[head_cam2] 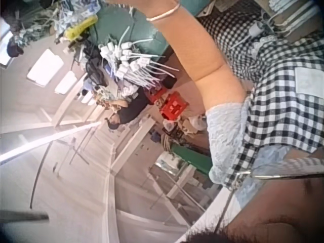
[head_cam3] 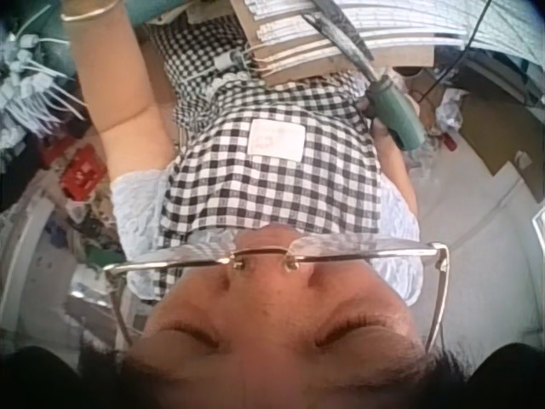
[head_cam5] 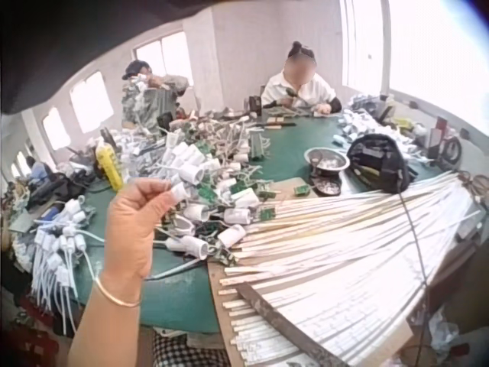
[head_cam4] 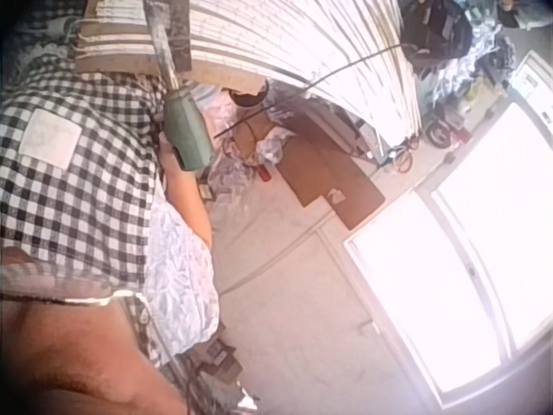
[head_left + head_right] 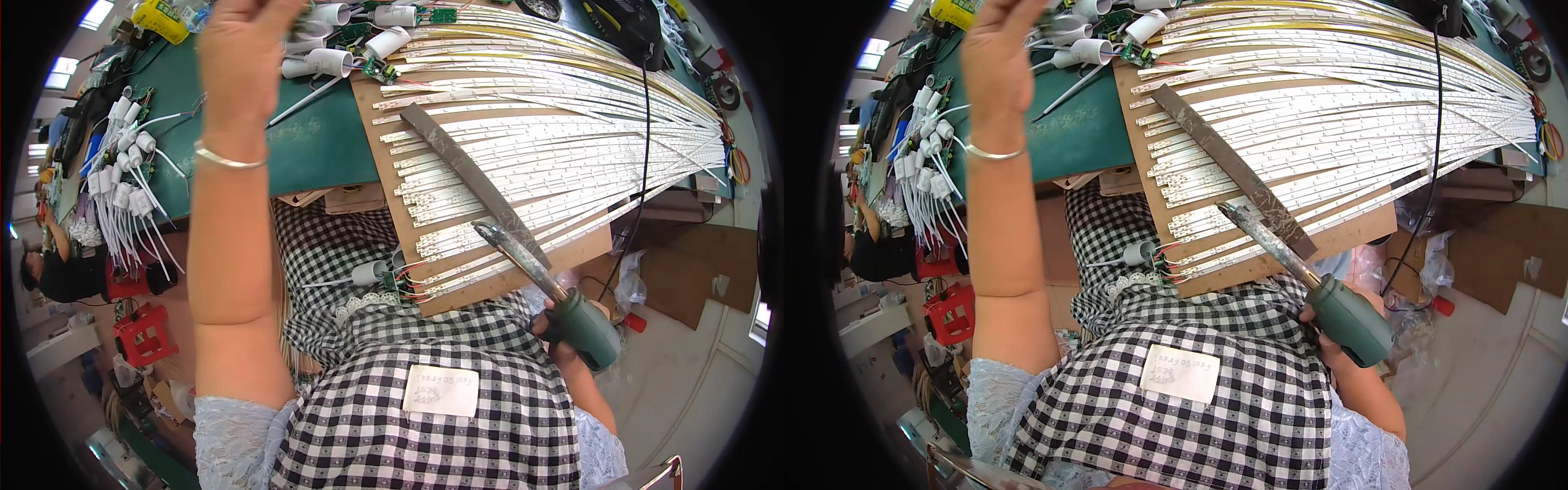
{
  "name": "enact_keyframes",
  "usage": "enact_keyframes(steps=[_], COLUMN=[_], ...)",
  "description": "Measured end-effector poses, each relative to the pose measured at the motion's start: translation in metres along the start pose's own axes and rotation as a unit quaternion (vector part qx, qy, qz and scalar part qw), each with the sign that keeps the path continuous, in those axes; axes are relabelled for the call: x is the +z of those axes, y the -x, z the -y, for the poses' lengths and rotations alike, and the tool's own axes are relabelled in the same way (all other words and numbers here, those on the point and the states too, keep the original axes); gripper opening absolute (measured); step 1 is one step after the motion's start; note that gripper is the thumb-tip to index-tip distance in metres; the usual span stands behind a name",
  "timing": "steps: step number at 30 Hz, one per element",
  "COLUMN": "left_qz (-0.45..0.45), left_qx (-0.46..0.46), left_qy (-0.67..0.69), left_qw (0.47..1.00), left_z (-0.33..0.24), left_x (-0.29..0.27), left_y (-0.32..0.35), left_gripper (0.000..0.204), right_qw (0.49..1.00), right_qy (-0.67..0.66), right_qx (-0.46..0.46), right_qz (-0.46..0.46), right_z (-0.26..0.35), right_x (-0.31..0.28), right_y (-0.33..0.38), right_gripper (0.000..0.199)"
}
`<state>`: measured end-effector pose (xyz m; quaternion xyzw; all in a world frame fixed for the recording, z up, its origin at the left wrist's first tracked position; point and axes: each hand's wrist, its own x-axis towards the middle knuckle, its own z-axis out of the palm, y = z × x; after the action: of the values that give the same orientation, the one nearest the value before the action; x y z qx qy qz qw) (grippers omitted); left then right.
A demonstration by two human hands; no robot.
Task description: The person uses a soldering iron to attach wires to a circuit board. They repeatedly pick up a white cylindrical component with wires, position it on a wooden jig, and solder the connections. The person works continuously on a green workbench in a workshop environment.
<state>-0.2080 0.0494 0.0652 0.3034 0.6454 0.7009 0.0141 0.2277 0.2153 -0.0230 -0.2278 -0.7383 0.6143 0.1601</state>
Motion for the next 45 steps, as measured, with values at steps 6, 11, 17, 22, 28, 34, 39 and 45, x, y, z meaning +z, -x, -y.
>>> enact_keyframes(steps=[6, 11, 17, 22, 28, 34, 39, 45], left_qz=[0.236, 0.293, 0.248, 0.235, 0.218, 0.219, 0.215, 0.221], left_qx=[0.261, 0.178, 0.179, 0.174, 0.135, 0.156, 0.163, 0.161], left_qy=[-0.356, -0.373, -0.385, -0.397, -0.407, -0.400, -0.397, -0.408], left_qw=[0.866, 0.862, 0.871, 0.870, 0.877, 0.876, 0.877, 0.871], left_z=[-0.051, -0.032, -0.021, -0.022, -0.019, -0.020, -0.023, -0.022], left_x=[0.007, 0.024, 0.030, 0.035, 0.037, 0.035, 0.034, 0.037], left_y=[0.088, 0.174, 0.202, 0.204, 0.197, 0.200, 0.205, 0.205], left_gripper=[0.011, 0.025, 0.029, 0.022, 0.023, 0.022, 0.024, 0.024], right_qw=[0.998, 0.993, 0.988, 0.988, 0.986, 0.983, 0.979, 0.974], right_qy=[0.023, -0.076, -0.069, -0.101, -0.090, -0.108, -0.159, -0.196], right_qx=[-0.034, -0.040, -0.078, -0.040, -0.072, -0.079, -0.020, -0.038], right_qz=[0.043, 0.077, 0.113, 0.109, 0.123, 0.129, 0.129, 0.106], right_z=[0.024, 0.022, 0.012, 0.016, 0.020, 0.019, 0.019, 0.019], right_x=[-0.001, 0.000, -0.002, 0.001, 0.004, 0.004, 0.003, 0.011], right_y=[-0.013, -0.011, -0.009, -0.007, -0.015, -0.016, -0.011, -0.010], right_gripper=[0.046, 0.031, 0.031, 0.032, 0.028, 0.026, 0.022, 0.032])
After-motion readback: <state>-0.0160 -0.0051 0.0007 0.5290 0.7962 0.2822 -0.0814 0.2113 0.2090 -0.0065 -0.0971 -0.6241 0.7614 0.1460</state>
